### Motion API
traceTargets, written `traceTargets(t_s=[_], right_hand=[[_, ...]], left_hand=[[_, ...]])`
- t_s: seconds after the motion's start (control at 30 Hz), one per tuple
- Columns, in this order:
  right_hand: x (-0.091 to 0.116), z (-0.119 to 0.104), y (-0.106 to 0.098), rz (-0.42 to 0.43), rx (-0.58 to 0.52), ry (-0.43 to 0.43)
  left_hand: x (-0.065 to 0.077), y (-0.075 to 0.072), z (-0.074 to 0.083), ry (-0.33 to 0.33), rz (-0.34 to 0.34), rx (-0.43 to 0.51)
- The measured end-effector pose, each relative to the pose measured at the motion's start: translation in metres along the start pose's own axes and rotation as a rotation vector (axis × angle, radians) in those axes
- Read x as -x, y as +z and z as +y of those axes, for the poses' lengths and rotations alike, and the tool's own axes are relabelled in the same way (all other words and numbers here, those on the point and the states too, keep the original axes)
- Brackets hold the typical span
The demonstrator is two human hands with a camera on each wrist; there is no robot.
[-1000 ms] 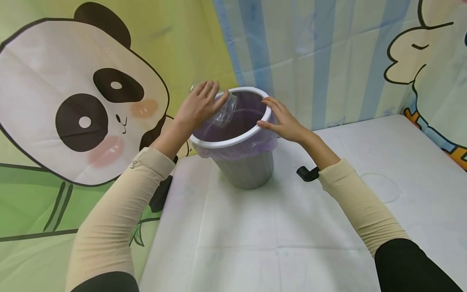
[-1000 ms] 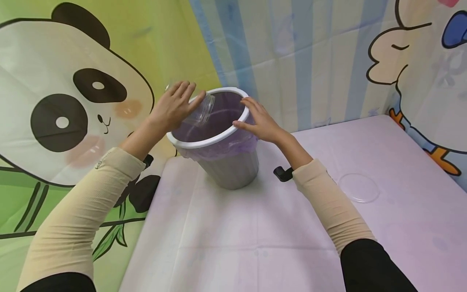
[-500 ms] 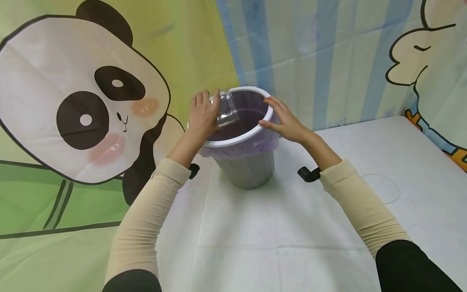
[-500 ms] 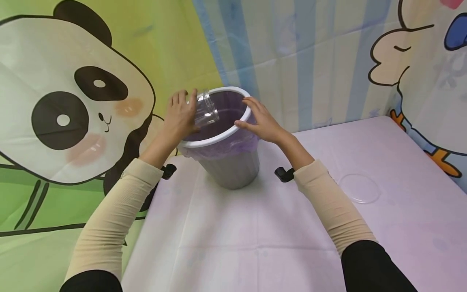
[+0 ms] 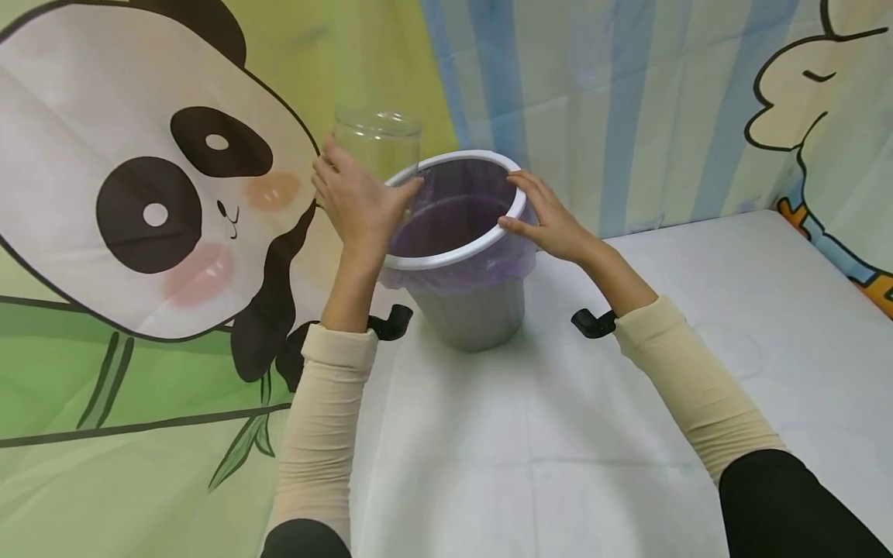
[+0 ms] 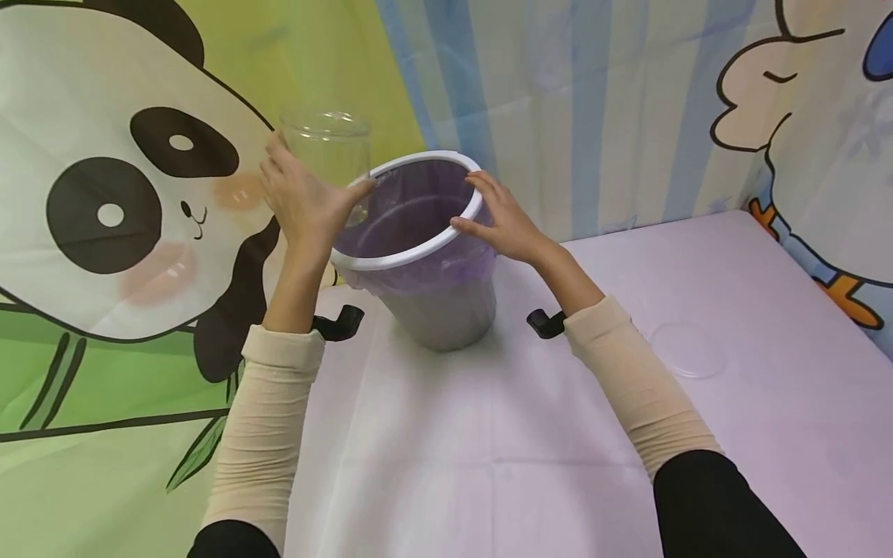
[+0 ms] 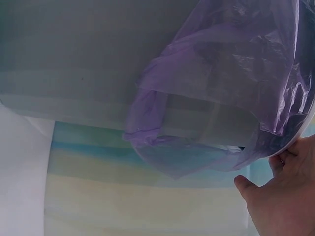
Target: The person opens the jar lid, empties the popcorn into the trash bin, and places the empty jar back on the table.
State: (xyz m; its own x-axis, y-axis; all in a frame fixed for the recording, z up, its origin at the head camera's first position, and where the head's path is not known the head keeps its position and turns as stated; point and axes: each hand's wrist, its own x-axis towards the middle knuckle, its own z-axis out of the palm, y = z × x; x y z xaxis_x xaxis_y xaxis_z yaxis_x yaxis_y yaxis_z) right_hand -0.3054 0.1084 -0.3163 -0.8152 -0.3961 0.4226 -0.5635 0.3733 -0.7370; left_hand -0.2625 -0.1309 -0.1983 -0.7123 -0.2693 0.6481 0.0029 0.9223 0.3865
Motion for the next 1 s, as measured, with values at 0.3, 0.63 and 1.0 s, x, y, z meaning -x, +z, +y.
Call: traceTargets(t_s=[0.3, 0.63, 1.0], right_hand=[[-0.009, -0.004, -0.003, 0.003, -0.012, -0.005], [-0.006, 0.001, 0.004, 0.017, -0.039, -0.019], [-0.006, 0.000, 0.007, 0.029, -0.057, -0.026]], left_hand=[[0.034, -0.047, 0.007, -0.191, 0.205, 0.349], [0.139, -0.024, -0.018, -0.126, 0.383, 0.544], [0.267, 0.058, -0.032, -0.187, 0.236, 0.556]])
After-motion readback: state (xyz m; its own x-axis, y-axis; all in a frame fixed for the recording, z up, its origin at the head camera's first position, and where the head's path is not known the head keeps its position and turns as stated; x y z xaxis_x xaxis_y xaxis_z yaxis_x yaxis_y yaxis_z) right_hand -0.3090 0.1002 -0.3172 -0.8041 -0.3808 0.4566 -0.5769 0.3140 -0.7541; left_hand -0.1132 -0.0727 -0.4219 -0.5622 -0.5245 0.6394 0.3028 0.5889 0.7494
